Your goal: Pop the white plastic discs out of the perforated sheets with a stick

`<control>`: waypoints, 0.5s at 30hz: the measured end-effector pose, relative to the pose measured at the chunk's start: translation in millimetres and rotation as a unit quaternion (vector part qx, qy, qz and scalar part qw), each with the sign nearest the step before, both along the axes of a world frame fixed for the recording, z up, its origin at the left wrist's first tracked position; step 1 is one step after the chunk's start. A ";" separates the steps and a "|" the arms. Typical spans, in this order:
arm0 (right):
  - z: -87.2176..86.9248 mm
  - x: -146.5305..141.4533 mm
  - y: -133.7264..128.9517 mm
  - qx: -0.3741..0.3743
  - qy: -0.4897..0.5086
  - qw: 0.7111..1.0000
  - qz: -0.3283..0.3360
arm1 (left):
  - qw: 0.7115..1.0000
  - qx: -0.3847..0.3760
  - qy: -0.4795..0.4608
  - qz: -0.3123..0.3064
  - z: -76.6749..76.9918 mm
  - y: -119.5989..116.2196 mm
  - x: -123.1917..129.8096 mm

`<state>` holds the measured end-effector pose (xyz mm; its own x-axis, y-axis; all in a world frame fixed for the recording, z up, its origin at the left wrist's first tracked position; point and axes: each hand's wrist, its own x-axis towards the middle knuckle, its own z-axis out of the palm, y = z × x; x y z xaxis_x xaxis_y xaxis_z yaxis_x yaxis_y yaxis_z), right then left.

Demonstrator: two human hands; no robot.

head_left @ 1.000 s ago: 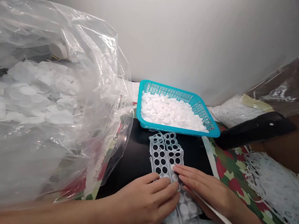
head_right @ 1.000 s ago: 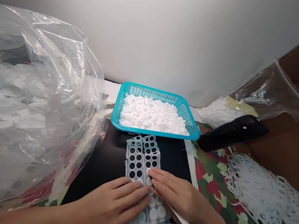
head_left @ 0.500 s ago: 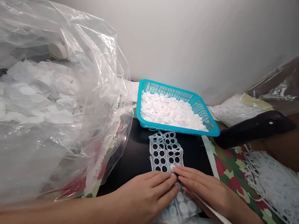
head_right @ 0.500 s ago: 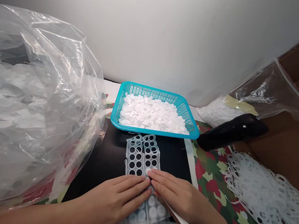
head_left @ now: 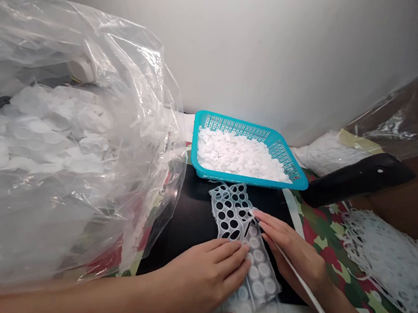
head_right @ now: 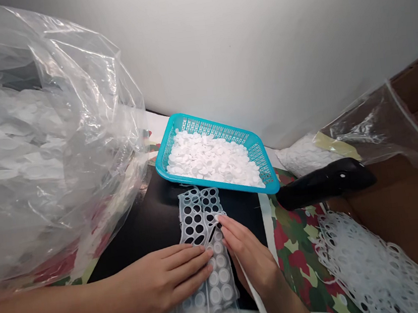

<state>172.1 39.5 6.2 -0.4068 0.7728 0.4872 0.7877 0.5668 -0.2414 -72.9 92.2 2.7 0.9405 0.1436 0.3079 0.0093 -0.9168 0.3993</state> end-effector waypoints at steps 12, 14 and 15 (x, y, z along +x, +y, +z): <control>16.5 15.2 2.4 -0.085 -0.041 0.991 0.095 | 1.000 -0.017 -0.012 0.006 -4.0 -1.1 -0.1; 17.7 16.1 1.1 -0.087 -0.039 0.991 0.095 | 1.000 -0.020 -0.014 0.007 -4.1 -0.9 -0.1; 19.3 16.1 0.7 -0.089 -0.040 0.990 0.098 | 1.000 -0.021 -0.015 0.008 -4.1 -0.9 -0.1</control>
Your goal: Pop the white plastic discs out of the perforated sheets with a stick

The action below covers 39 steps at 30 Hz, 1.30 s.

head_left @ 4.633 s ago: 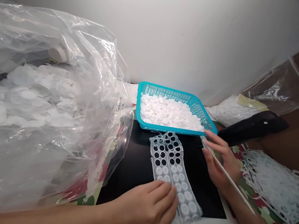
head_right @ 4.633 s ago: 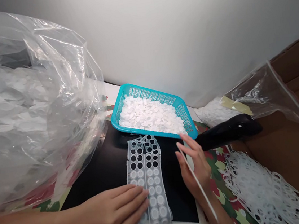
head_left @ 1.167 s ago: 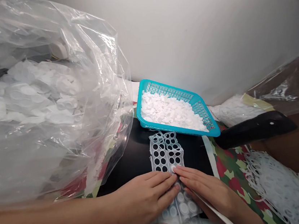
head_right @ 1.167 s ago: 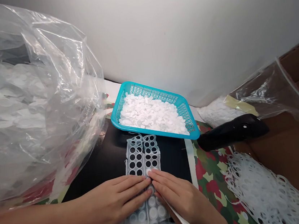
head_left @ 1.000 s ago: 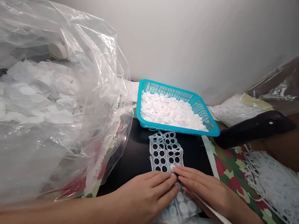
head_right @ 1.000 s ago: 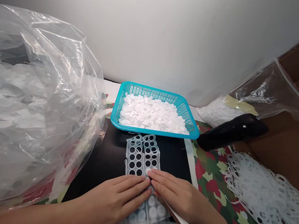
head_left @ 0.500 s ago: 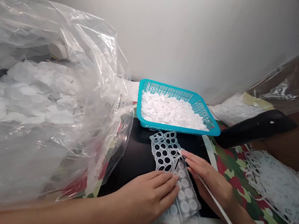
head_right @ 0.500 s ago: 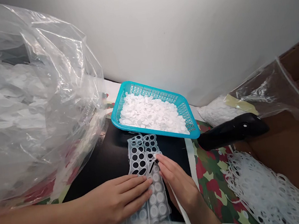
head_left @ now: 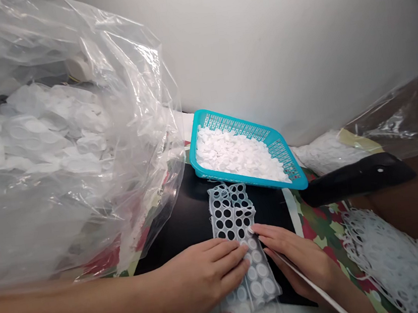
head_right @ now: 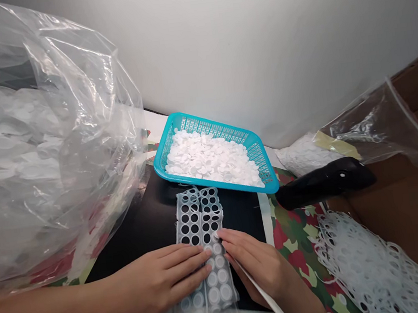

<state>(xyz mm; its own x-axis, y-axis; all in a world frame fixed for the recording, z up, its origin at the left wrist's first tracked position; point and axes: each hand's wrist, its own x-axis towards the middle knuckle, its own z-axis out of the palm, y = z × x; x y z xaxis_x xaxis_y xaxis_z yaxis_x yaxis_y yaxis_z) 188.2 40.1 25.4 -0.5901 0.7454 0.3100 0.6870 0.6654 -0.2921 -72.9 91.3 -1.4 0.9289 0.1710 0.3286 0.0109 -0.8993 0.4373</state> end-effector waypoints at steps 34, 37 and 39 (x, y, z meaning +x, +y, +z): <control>-29.2 -11.6 -0.7 0.082 0.039 0.991 -0.095 | 0.999 0.029 0.012 0.009 3.1 0.0 -0.2; -21.1 -11.9 1.9 0.070 0.016 0.996 -0.047 | 0.999 0.028 0.012 0.017 3.0 -1.0 1.0; -13.7 -9.7 3.4 0.052 -0.010 0.999 -0.003 | 0.999 0.020 0.017 0.028 3.0 -2.4 1.8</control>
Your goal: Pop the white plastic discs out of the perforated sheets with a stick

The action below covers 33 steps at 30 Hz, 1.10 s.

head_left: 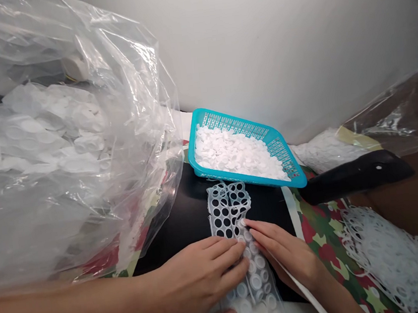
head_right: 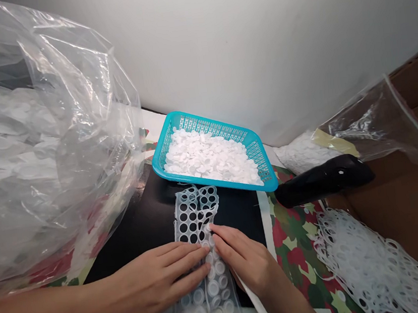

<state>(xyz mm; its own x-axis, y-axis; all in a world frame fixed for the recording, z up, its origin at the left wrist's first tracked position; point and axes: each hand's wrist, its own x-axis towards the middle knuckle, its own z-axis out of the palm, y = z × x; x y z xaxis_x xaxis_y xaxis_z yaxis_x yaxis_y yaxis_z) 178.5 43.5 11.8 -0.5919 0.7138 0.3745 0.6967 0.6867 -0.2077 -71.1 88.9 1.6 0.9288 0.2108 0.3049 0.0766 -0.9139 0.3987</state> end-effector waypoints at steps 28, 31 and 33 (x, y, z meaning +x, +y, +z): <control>8.5 -5.8 6.9 0.143 -0.015 0.981 -0.133 | 0.998 -0.041 0.020 0.036 4.6 1.1 2.7; 18.5 -1.1 9.9 0.219 0.033 0.953 -0.205 | 0.998 -0.038 0.020 0.036 2.8 0.5 1.7; 21.1 4.9 14.7 0.244 0.046 0.940 -0.234 | 0.999 -0.028 0.024 0.037 2.0 0.3 0.9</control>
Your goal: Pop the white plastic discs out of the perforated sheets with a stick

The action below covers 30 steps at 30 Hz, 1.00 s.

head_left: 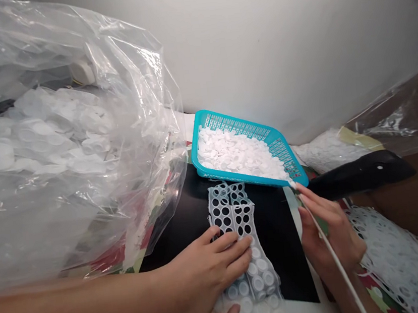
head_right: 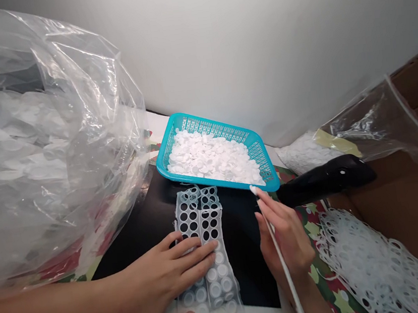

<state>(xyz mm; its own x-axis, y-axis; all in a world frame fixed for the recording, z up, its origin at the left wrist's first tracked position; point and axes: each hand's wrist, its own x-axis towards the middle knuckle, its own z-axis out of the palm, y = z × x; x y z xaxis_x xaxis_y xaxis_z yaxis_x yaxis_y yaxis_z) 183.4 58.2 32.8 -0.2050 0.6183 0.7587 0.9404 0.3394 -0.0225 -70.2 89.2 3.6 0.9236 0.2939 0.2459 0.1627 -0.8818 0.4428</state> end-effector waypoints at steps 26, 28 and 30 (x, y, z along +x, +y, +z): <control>-13.0 -26.9 -10.3 -0.351 0.035 0.862 0.364 | 0.954 0.289 -0.072 -0.018 -8.0 -31.0 -6.5; -16.1 -26.4 -9.4 -0.351 0.025 0.861 0.367 | 0.955 0.286 -0.073 -0.021 -8.6 -29.6 -6.2; -16.2 -25.7 -8.4 -0.348 0.012 0.861 0.369 | 0.956 0.282 -0.075 -0.027 -9.4 -28.5 -6.1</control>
